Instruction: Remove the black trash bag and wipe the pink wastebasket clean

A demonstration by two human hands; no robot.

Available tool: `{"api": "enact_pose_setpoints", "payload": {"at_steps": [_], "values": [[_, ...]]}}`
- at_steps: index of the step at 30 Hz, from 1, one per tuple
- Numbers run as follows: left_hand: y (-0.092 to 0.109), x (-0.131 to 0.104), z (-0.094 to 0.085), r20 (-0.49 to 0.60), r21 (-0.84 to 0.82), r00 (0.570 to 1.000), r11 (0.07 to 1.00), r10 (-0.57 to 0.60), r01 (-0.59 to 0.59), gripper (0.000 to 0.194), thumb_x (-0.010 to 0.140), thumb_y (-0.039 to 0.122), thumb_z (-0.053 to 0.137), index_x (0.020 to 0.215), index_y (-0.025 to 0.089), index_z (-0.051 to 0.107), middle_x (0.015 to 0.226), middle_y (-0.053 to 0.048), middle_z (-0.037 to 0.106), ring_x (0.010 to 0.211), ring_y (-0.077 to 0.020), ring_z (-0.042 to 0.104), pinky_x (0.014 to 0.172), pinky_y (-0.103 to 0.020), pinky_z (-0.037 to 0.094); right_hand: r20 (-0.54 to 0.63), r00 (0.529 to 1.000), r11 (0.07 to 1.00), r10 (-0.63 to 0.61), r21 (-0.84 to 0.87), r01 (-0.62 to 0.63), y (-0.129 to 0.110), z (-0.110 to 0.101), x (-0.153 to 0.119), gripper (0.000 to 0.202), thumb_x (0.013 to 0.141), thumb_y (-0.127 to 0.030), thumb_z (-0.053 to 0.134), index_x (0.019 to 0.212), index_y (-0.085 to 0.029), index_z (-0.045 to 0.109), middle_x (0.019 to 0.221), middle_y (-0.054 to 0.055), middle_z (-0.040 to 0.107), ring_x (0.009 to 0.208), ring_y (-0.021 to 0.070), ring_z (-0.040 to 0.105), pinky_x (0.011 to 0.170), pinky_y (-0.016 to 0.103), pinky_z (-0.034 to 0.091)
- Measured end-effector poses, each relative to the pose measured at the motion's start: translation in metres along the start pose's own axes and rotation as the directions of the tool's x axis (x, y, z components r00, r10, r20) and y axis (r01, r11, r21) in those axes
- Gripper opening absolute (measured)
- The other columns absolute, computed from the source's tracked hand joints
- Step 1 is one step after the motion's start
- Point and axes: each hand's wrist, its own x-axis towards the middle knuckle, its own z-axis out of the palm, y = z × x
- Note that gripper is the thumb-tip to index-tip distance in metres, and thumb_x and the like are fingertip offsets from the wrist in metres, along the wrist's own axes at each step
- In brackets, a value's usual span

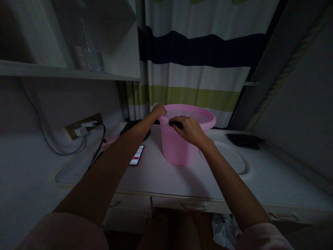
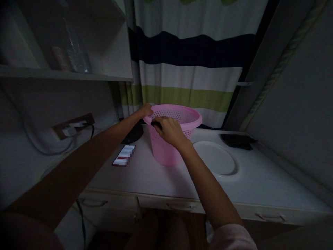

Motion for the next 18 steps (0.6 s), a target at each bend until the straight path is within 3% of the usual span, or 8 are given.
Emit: {"api": "enact_pose_setpoints", "payload": {"at_steps": [8,18], "values": [[-0.001,0.005,0.003,0.001,-0.027,1.0,1.0,-0.002,0.002,0.042,0.07,0.01,0.049,0.11,0.003,0.056,0.108,-0.022,0.058,0.095,-0.0259,0.058,0.067,-0.026,0.045,-0.111,0.993,0.934,-0.046,0.347,0.082,0.041,-0.017,-0.03,0.021,0.078,-0.019,0.053,0.097,-0.017,0.06,0.094,0.005,0.064,0.088,0.0155,0.058,0.081,0.03,0.043],[0.005,-0.004,-0.002,0.028,-0.039,1.0,0.999,-0.008,0.009,0.043,0.071,0.012,0.049,0.113,0.005,0.054,0.108,-0.019,0.059,0.093,-0.0223,0.058,0.067,-0.024,0.045,-0.044,0.999,0.98,-0.007,0.199,0.015,0.02,-0.016,-0.019,0.021,0.078,-0.02,0.051,0.097,-0.018,0.061,0.096,0.005,0.065,0.089,0.0179,0.059,0.078,0.031,0.043]]}}
